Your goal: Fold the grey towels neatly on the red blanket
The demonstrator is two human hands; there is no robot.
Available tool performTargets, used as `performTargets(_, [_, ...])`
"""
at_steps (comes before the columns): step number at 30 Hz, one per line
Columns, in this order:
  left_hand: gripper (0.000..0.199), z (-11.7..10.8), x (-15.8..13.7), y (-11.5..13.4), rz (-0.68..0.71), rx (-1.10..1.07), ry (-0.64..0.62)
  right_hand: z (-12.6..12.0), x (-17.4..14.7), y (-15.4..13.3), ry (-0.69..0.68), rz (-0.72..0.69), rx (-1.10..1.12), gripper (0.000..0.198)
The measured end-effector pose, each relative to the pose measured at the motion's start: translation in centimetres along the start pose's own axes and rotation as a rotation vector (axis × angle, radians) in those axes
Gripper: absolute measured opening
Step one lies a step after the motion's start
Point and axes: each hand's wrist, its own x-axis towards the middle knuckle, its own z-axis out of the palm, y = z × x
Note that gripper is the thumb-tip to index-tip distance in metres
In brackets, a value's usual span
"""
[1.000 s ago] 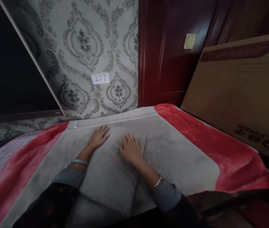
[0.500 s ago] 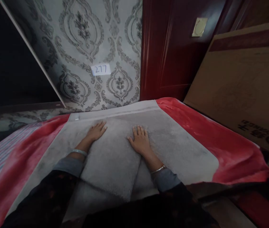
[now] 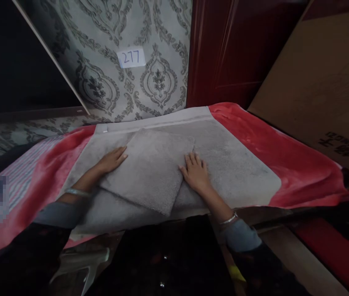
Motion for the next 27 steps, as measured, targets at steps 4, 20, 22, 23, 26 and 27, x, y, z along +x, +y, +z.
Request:
performTargets(4, [0.065,0.1,-4.8,3.1,0.037,0.063,0.095,-0.6,-2.4,-4.7,0.067,-0.173,0.073,0.067])
performTargets(20, [0.059,4.6,-11.8,4.3,0.05,0.055,0.311,3.9,-8.7,-4.7,0.243,-0.362,-0.018,0.057])
performTargets(22, [0.058,4.9,-12.4,4.1,0.039,0.051,0.338,4.4,-9.5,-4.2,0.286,-0.379,-0.005,0.056])
performTargets(23, [0.058,5.0,-12.8,4.0,0.03,0.048,0.347,4.6,-9.8,-4.1,0.303,-0.386,0.006,0.056])
performTargets(26, [0.059,5.4,-13.6,4.0,-0.016,0.046,0.381,5.0,-10.6,-3.7,0.344,-0.396,0.057,0.058])
performTargets(27, [0.06,5.5,-13.9,4.0,-0.033,0.049,0.394,5.1,-10.9,-3.5,0.355,-0.396,0.079,0.059])
